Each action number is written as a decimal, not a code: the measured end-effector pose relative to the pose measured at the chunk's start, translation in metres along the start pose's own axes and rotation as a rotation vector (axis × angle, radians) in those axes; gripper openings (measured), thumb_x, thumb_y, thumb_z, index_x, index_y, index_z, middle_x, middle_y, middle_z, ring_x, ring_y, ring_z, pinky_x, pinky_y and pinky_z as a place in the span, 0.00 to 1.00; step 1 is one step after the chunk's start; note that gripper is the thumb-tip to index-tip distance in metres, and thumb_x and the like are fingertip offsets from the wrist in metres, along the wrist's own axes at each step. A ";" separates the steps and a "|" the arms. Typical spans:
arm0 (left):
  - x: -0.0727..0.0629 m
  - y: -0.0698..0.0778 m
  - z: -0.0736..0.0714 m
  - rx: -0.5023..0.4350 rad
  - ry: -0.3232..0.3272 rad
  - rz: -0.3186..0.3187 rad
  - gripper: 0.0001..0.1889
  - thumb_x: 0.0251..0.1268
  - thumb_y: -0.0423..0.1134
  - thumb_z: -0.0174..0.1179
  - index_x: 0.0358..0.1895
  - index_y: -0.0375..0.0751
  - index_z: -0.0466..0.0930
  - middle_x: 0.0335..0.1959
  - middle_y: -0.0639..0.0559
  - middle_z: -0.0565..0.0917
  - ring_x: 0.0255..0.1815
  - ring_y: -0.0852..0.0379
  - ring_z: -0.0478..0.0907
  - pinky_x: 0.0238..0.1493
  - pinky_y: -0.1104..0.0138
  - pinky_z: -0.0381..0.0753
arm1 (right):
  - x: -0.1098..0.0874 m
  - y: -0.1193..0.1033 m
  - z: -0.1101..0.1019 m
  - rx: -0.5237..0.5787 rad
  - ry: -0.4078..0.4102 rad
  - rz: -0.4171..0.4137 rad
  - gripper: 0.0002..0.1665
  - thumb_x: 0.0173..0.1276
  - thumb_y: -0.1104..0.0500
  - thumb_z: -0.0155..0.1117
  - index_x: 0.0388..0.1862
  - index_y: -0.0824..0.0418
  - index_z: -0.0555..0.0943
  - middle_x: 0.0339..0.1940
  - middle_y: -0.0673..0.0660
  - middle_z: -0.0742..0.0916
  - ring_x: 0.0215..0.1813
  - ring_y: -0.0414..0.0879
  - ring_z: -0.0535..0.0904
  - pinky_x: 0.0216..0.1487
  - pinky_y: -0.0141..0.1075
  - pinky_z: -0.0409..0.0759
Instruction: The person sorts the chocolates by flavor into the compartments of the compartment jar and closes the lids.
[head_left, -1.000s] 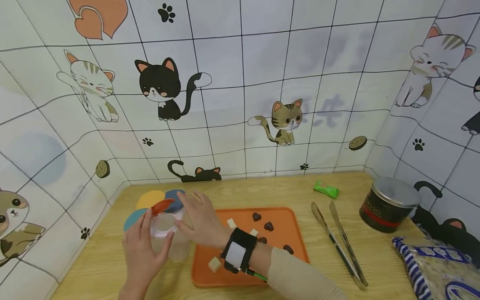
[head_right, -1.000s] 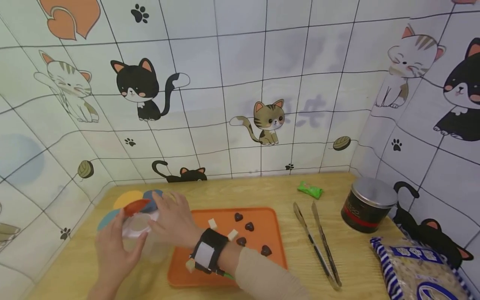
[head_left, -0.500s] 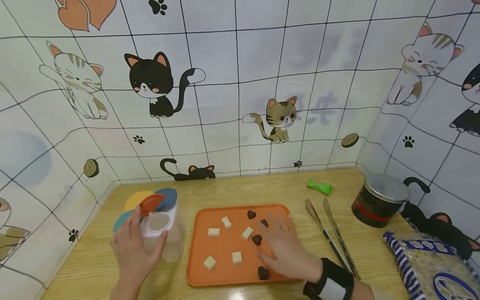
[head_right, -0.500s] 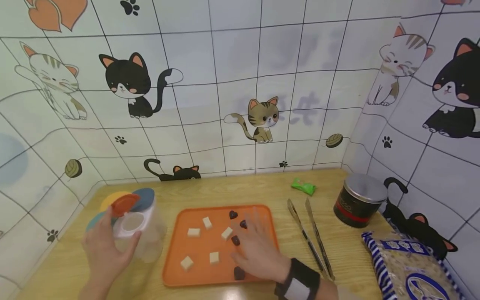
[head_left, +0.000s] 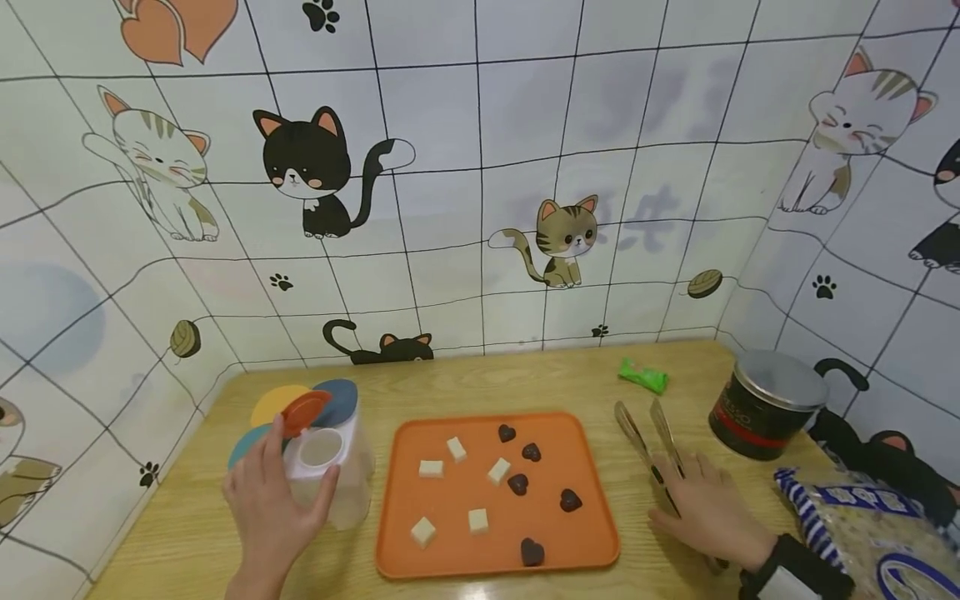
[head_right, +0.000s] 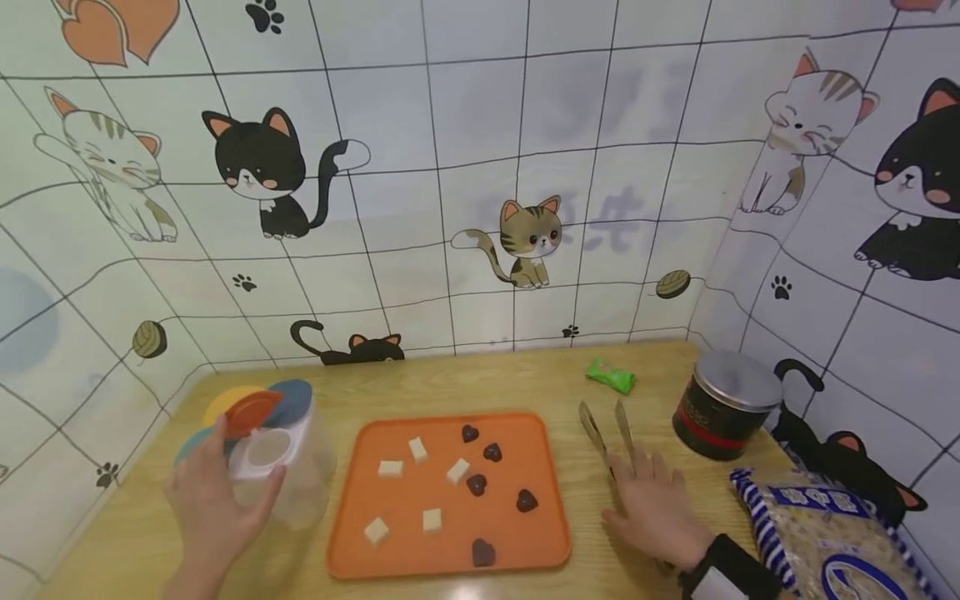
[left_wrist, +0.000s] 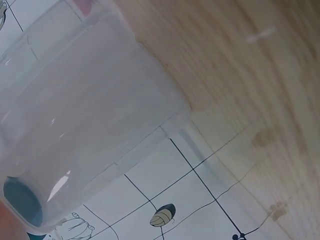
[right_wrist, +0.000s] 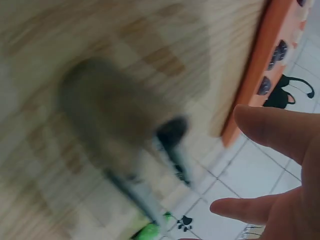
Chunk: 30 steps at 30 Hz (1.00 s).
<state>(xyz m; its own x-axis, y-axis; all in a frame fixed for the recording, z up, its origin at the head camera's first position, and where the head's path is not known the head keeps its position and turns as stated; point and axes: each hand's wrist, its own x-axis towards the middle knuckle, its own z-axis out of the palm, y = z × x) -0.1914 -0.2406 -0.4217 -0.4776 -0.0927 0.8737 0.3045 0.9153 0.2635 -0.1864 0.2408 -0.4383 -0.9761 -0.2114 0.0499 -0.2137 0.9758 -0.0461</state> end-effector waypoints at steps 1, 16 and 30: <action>0.000 0.000 0.000 0.001 0.002 0.000 0.44 0.50 0.69 0.43 0.63 0.37 0.61 0.44 0.35 0.72 0.40 0.38 0.64 0.38 0.50 0.52 | 0.000 0.004 0.000 0.005 -0.033 0.008 0.47 0.45 0.38 0.65 0.60 0.61 0.66 0.51 0.74 0.74 0.48 0.71 0.71 0.37 0.60 0.70; 0.003 0.000 -0.002 0.005 0.013 0.008 0.42 0.51 0.67 0.43 0.62 0.37 0.62 0.42 0.35 0.72 0.39 0.39 0.64 0.38 0.51 0.52 | 0.009 0.018 0.005 0.178 -0.138 0.033 0.44 0.52 0.43 0.63 0.62 0.65 0.63 0.42 0.67 0.80 0.32 0.50 0.79 0.21 0.38 0.71; 0.001 0.000 -0.001 0.009 0.005 0.019 0.42 0.52 0.67 0.43 0.62 0.37 0.61 0.42 0.36 0.73 0.39 0.39 0.64 0.38 0.50 0.53 | 0.023 0.012 0.009 0.146 -0.022 0.080 0.39 0.53 0.50 0.63 0.59 0.71 0.64 0.13 0.48 0.69 0.12 0.38 0.62 0.13 0.31 0.55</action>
<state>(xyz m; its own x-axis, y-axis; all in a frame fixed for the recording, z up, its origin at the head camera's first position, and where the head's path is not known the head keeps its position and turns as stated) -0.1908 -0.2413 -0.4201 -0.4680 -0.0774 0.8803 0.3057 0.9205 0.2435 -0.2115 0.2473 -0.4466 -0.9905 -0.1364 0.0181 -0.1373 0.9714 -0.1935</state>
